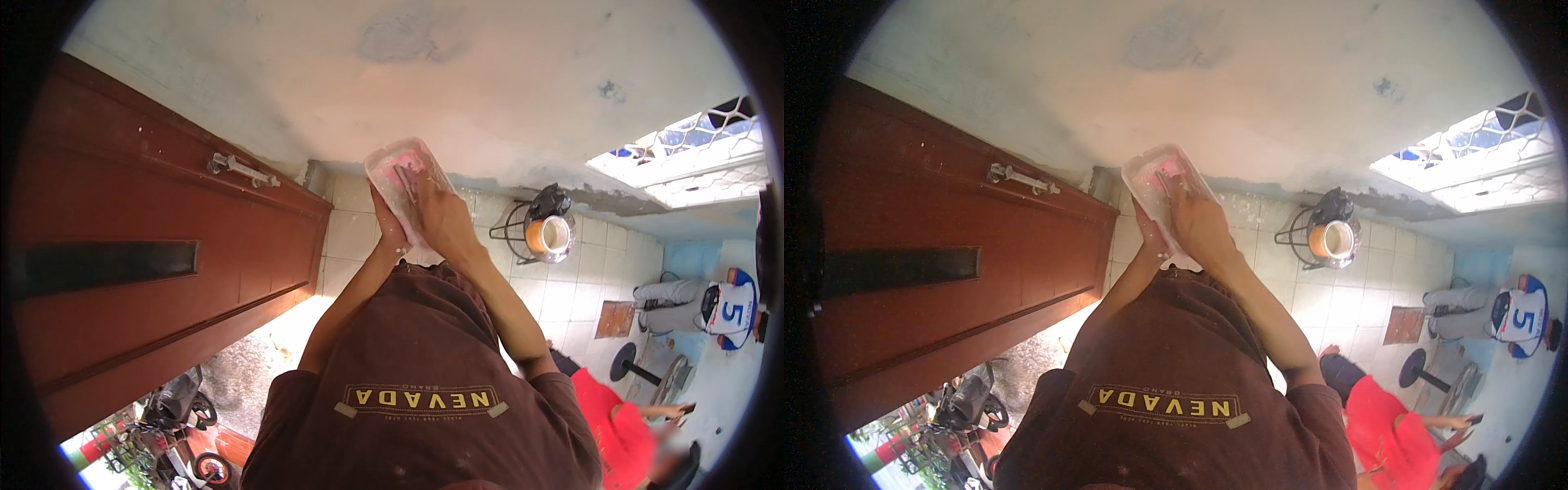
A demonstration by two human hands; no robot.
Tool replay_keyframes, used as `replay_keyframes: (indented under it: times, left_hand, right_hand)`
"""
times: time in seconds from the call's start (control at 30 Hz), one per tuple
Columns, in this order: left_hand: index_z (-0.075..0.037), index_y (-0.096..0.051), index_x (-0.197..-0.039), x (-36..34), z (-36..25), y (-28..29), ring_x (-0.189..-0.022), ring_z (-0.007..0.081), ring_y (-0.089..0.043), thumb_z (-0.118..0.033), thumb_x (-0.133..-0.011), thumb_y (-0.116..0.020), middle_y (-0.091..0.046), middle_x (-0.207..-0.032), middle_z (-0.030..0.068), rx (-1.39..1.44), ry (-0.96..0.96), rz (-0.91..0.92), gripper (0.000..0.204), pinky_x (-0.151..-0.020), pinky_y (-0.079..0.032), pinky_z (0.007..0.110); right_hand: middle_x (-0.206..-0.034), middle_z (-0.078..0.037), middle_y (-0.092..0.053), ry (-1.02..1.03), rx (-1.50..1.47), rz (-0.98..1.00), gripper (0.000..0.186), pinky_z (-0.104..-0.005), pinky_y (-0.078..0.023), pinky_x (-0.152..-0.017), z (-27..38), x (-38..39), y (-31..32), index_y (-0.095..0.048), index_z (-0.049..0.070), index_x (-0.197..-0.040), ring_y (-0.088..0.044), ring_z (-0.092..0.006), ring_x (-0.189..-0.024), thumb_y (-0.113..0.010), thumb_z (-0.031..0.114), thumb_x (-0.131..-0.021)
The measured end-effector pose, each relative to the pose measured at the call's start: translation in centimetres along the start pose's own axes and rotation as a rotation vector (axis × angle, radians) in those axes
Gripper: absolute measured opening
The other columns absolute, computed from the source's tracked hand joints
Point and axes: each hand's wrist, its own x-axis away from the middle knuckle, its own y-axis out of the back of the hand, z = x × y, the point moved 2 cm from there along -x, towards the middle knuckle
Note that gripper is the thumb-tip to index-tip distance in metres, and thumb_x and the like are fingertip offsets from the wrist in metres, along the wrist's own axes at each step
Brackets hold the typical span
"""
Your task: The person patches a wall by repeatedly scooping pink compound from a plastic container with a spatula and spreading it onto the wall surface.
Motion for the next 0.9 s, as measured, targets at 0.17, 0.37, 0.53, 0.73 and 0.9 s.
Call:
replay_keyframes:
  times: [0.17,0.37,0.53,0.73,0.9]
  left_hand:
    - [-0.019,-0.039,-0.152,4.8,-2.3,4.9,-0.134,0.0273,-0.049,-0.069,-0.100,-0.033,-0.048,-0.149,0.0077,0.055,0.081,-0.047,0.072,-0.115,-0.039,0.044]
    - [-0.014,-0.039,-0.152,8.5,-4.5,7.0,-0.135,0.0286,-0.049,-0.069,-0.099,-0.035,-0.049,-0.148,0.0096,0.149,0.236,0.056,0.076,-0.114,-0.039,0.047]
    - [-0.013,-0.038,-0.152,11.1,-6.3,7.6,-0.136,0.0287,-0.048,-0.071,-0.098,-0.036,-0.049,-0.148,0.0104,0.205,0.356,0.072,0.080,-0.114,-0.039,0.048]
    - [-0.012,-0.038,-0.151,12.6,-7.4,6.5,-0.132,0.0287,-0.051,-0.071,-0.098,-0.033,-0.050,-0.147,0.0111,0.144,0.273,0.121,0.080,-0.112,-0.042,0.047]
    - [-0.013,-0.041,-0.149,13.2,-6.6,8.3,-0.129,0.0283,-0.054,-0.072,-0.098,-0.029,-0.052,-0.144,0.0106,0.137,0.206,0.136,0.079,-0.111,-0.044,0.047]
  right_hand:
    - [-0.073,-0.024,-0.066,-0.074,-0.041,0.104,0.049,-0.0493,-0.054,-0.056,3.8,2.9,-4.2,-0.041,-0.009,-0.130,-0.067,-0.0421,-0.066,-0.059,0.007,-0.086]
    - [-0.075,-0.023,-0.067,-0.179,-0.050,0.064,0.048,-0.0514,-0.053,-0.056,7.0,6.0,-5.8,-0.043,-0.006,-0.128,-0.067,-0.0438,-0.066,-0.061,0.008,-0.086]
    - [-0.074,-0.024,-0.067,-0.257,-0.053,0.060,0.044,-0.0542,-0.052,-0.056,8.8,7.7,-5.3,-0.042,-0.003,-0.127,-0.066,-0.0456,-0.065,-0.060,0.009,-0.089]
    - [-0.074,-0.024,-0.067,-0.338,-0.061,0.088,0.051,-0.0544,-0.052,-0.058,9.9,8.6,-3.8,-0.040,-0.002,-0.134,-0.067,-0.0449,-0.066,-0.059,0.009,-0.087]
    - [-0.070,-0.024,-0.065,-0.232,0.018,0.102,0.040,-0.0537,-0.051,-0.056,11.6,9.7,-5.1,-0.043,-0.001,-0.123,-0.066,-0.0441,-0.064,-0.060,0.010,-0.088]
